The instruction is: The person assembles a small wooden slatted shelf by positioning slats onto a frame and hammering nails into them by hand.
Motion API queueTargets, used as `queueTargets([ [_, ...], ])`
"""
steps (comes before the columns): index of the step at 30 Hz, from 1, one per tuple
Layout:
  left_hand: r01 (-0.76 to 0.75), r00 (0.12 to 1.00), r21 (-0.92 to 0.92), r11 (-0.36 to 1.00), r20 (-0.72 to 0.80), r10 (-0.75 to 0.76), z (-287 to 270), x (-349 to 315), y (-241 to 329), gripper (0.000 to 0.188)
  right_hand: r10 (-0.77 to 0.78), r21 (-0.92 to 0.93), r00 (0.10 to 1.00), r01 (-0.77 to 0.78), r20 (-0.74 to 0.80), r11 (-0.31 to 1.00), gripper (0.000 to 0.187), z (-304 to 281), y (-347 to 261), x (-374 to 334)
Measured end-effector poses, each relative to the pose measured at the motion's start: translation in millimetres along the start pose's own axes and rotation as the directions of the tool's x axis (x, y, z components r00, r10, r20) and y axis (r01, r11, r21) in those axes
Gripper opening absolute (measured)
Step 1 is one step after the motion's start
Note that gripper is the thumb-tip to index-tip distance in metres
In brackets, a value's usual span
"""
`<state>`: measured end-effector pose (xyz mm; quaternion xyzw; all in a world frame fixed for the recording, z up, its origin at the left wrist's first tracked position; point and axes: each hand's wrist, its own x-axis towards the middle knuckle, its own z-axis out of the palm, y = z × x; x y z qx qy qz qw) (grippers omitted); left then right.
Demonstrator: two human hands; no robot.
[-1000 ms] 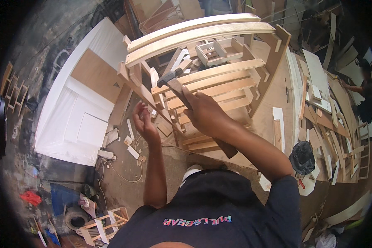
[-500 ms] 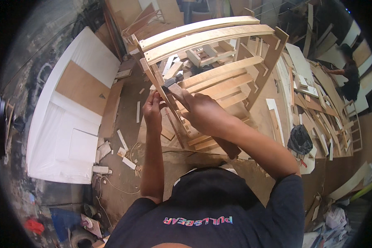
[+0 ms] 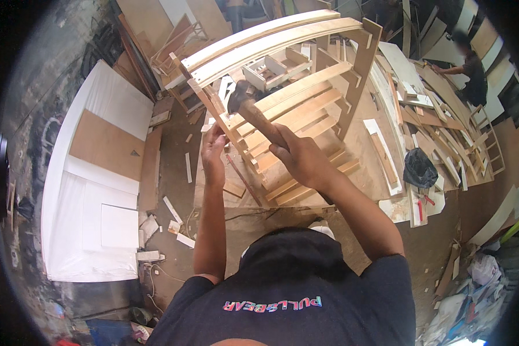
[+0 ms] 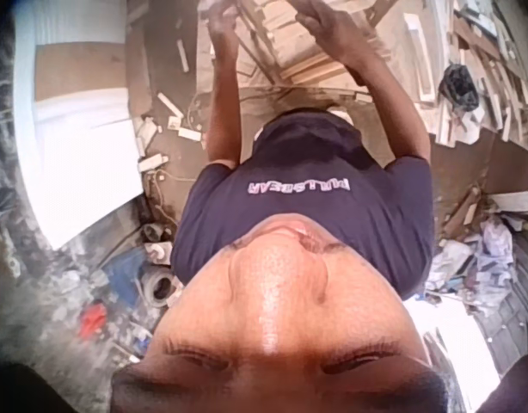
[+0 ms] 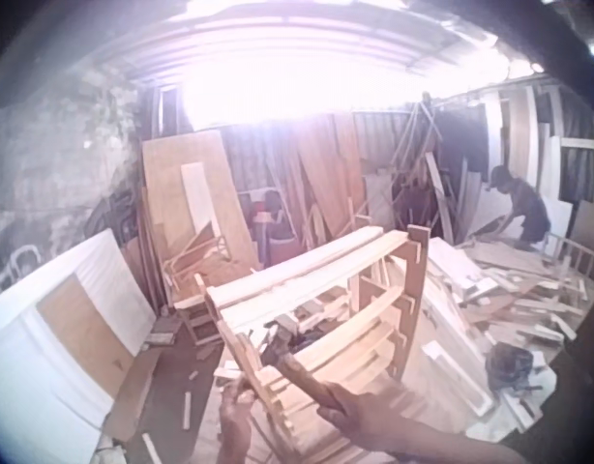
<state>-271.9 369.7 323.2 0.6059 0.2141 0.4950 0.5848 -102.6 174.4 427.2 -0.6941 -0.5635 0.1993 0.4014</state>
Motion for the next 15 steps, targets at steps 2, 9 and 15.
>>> queueTargets([
  [2, -0.090, 0.996, 0.044, 0.995, 0.031, 0.088, 3, -4, -2, 0.055, -0.022, -0.099, 0.998, 0.016, -0.053, 0.995, 0.049, 7, 5, -2],
  [9, -0.086, 0.995, 0.164, 0.983, 0.073, 0.075, 9, -31, 0, 0.074, -0.078, 0.045, 0.992, 0.083, -0.095, 0.996, 0.051, 15, 22, 5],
  [15, -0.069, 0.994, 0.331, 0.941, -0.055, 0.093, 22, -39, -1, 0.058, -0.194, 0.030, 0.980, 0.195, -0.041, 0.980, 0.052, 3, 41, 13],
])
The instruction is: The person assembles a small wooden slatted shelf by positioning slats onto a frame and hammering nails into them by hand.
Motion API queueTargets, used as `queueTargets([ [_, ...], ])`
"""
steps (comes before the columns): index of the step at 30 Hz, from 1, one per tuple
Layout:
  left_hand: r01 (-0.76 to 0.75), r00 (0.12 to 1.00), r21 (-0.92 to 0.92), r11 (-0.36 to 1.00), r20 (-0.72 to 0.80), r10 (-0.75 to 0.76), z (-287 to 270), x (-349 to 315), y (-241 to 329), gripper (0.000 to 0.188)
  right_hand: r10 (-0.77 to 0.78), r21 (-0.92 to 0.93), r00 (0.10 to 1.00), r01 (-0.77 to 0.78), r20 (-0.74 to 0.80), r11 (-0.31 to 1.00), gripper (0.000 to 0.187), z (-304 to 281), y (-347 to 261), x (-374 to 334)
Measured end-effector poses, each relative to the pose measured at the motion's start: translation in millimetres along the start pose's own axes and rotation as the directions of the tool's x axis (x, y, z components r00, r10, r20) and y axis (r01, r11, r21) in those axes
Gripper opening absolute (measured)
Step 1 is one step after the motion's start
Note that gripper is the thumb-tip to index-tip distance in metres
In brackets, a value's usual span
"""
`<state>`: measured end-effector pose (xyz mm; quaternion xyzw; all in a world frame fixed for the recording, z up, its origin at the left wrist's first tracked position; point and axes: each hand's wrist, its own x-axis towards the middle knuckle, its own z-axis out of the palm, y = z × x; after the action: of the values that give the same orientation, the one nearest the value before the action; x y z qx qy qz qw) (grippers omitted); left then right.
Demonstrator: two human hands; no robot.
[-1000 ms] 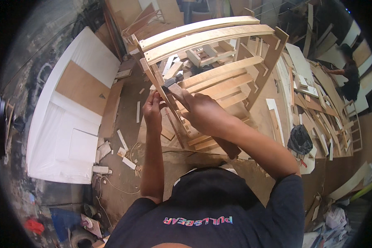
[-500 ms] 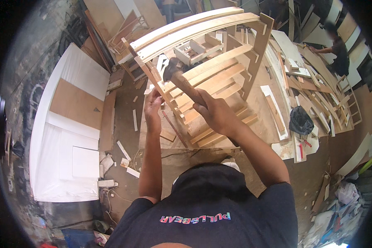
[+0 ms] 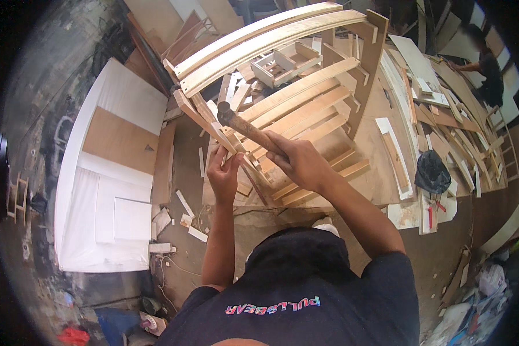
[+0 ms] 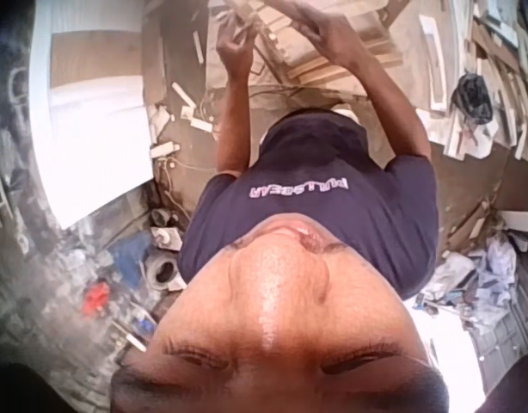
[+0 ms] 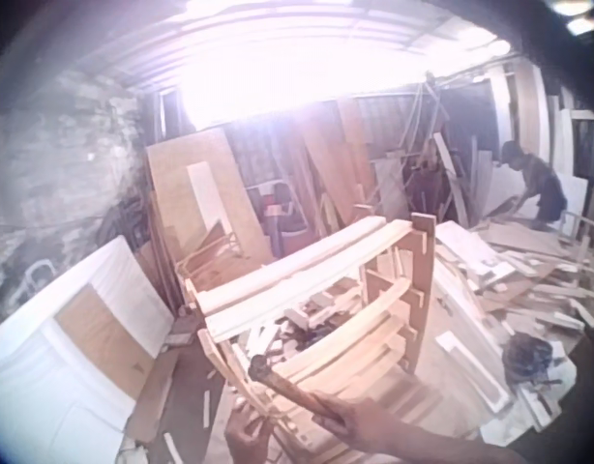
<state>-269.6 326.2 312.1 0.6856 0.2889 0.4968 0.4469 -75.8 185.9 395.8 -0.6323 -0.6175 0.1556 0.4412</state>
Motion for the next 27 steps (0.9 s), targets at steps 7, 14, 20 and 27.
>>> queueTargets([
  [7, -0.007, 0.997, 0.089, 0.996, -0.072, 0.014, 10, -10, 4, 0.051, -0.074, 0.093, 0.994, 0.066, 0.085, 0.994, 0.050, -8, 21, 12],
  [14, 0.001, 0.989, 0.061, 0.998, -0.146, 0.008, 18, -16, 6, 0.050, 0.167, 0.309, 0.909, -0.296, 0.383, 0.904, 0.036, -17, 23, 18],
  [20, 0.050, 0.992, 0.205, 0.977, -0.126, -0.024, 20, -15, 15, 0.049, 0.079, 0.232, 0.952, -0.151, 0.295, 0.961, 0.030, -13, 28, 15],
  [27, 0.041, 0.991, 0.119, 0.992, -0.131, -0.025, 21, -15, 8, 0.047, 0.138, 0.283, 0.906, -0.265, 0.401, 0.922, 0.027, -9, 45, 20],
])
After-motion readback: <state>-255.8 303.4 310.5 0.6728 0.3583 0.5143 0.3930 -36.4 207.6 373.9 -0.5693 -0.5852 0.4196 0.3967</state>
